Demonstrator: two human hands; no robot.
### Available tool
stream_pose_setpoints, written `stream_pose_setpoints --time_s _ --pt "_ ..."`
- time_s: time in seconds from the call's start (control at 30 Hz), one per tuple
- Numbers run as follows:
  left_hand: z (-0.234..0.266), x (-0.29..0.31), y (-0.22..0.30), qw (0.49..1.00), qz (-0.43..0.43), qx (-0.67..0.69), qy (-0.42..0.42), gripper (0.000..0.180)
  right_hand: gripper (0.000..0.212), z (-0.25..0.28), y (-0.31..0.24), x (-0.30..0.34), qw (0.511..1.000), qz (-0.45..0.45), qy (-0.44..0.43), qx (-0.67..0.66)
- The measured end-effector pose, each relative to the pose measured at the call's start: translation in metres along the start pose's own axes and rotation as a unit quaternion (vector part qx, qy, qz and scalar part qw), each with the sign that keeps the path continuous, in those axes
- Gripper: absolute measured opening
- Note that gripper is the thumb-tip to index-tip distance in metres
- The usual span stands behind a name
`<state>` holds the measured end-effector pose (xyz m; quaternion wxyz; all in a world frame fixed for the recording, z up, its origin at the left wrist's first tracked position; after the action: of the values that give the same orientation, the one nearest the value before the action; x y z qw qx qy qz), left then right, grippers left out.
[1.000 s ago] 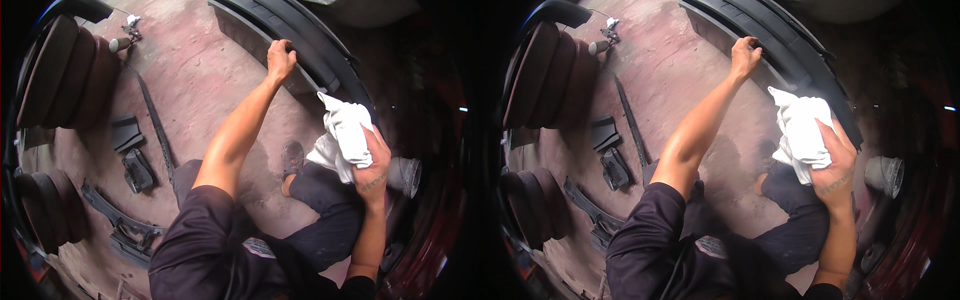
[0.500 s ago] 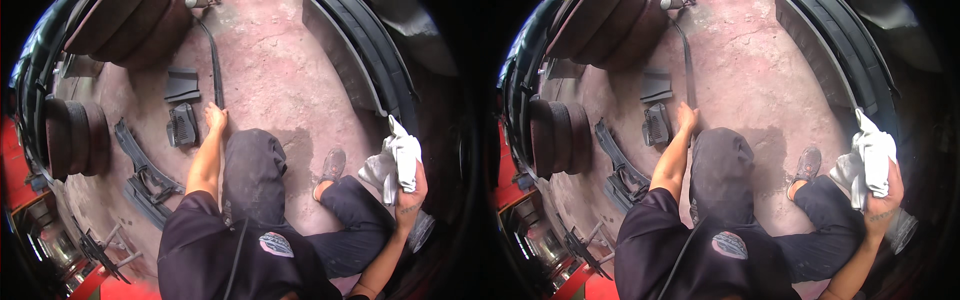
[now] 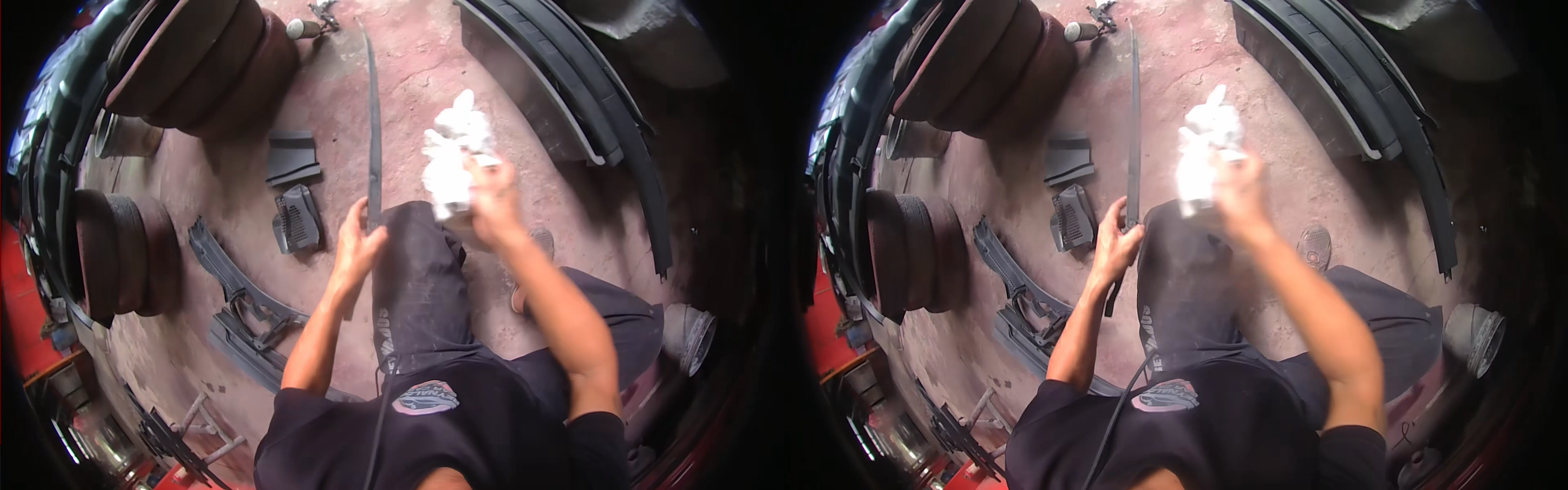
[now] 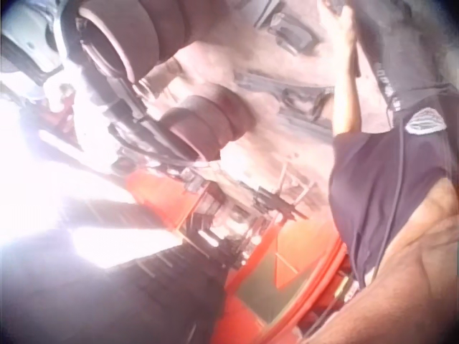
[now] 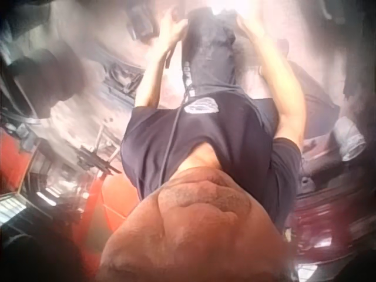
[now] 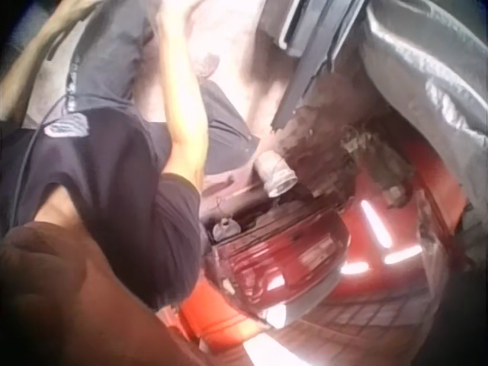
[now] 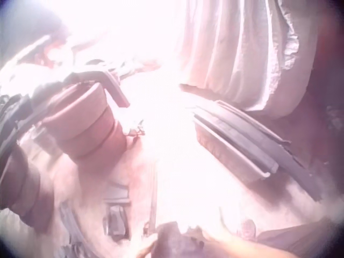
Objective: The person wipes various disassembled black plastic car parts with a white cloth. They handle multiple items including a grille, a long trim piece, and smaller components, cleaning them one by one in a workshop setting.
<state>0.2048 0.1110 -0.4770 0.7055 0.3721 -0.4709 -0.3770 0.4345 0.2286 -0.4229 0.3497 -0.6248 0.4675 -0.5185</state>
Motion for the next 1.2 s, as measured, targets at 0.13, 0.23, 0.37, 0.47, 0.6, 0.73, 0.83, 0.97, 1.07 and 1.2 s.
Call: stream_pose_setpoints --time_s 0.13,0.23,0.37,0.47,0.6,0.73,0.83,0.97,1.07,1.2 --pt "-0.023 0.03 0.035 0.988 -0.07 -0.131 -0.033 0.04 0.049 -0.079 0.052 0.037 0.984 0.056 0.004 0.172" --pt "-0.009 0.038 0.032 0.977 -0.133 -0.166 -0.023 0.04 0.052 -0.091 0.042 0.02 0.978 0.101 -0.038 0.176" --pt "-0.006 0.066 0.057 0.971 -0.175 -0.149 -0.064 0.083 0.021 -0.08 0.003 -0.066 0.978 0.135 0.025 0.159" --pt "-0.006 0.118 0.027 0.969 -0.092 -0.165 -0.159 0.088 0.003 -0.043 -0.03 -0.164 0.982 0.143 0.058 0.113" --pt "0.008 0.194 -0.005 0.948 -0.219 -0.17 -0.159 0.09 0.008 0.009 -0.096 -0.237 0.997 0.073 0.035 0.02" --pt "0.023 0.224 -0.034 0.956 -0.114 -0.181 -0.198 0.09 0.01 0.015 -0.118 -0.238 0.996 0.053 -0.065 0.01" --pt "0.017 0.217 -0.03 0.953 -0.148 -0.169 -0.205 0.09 0.017 0.028 -0.11 -0.227 0.978 0.15 -0.007 -0.148" --pt "-0.009 0.194 -0.002 0.955 -0.171 -0.131 -0.204 0.089 0.025 0.062 -0.09 -0.19 0.972 0.178 0.142 -0.056" --pt "-0.022 0.184 0.008 0.96 -0.141 -0.092 -0.222 0.089 0.011 0.042 -0.119 -0.146 0.973 0.129 0.073 -0.175" --pt "-0.012 0.176 0.014 0.948 -0.215 -0.126 -0.198 0.09 0.021 0.082 -0.179 -0.163 0.935 0.319 0.149 -0.033"
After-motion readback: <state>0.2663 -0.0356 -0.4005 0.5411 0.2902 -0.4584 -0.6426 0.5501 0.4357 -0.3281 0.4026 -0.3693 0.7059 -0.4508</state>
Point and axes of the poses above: each hand's wrist, its own x-axis away from the middle knuckle, its own z-axis out of the back of the hand, y = z × x, the point moved 10 cm from there along -x, towards the middle knuckle, and after that the axes turned 1 degree about y, right-handed, at the moved point
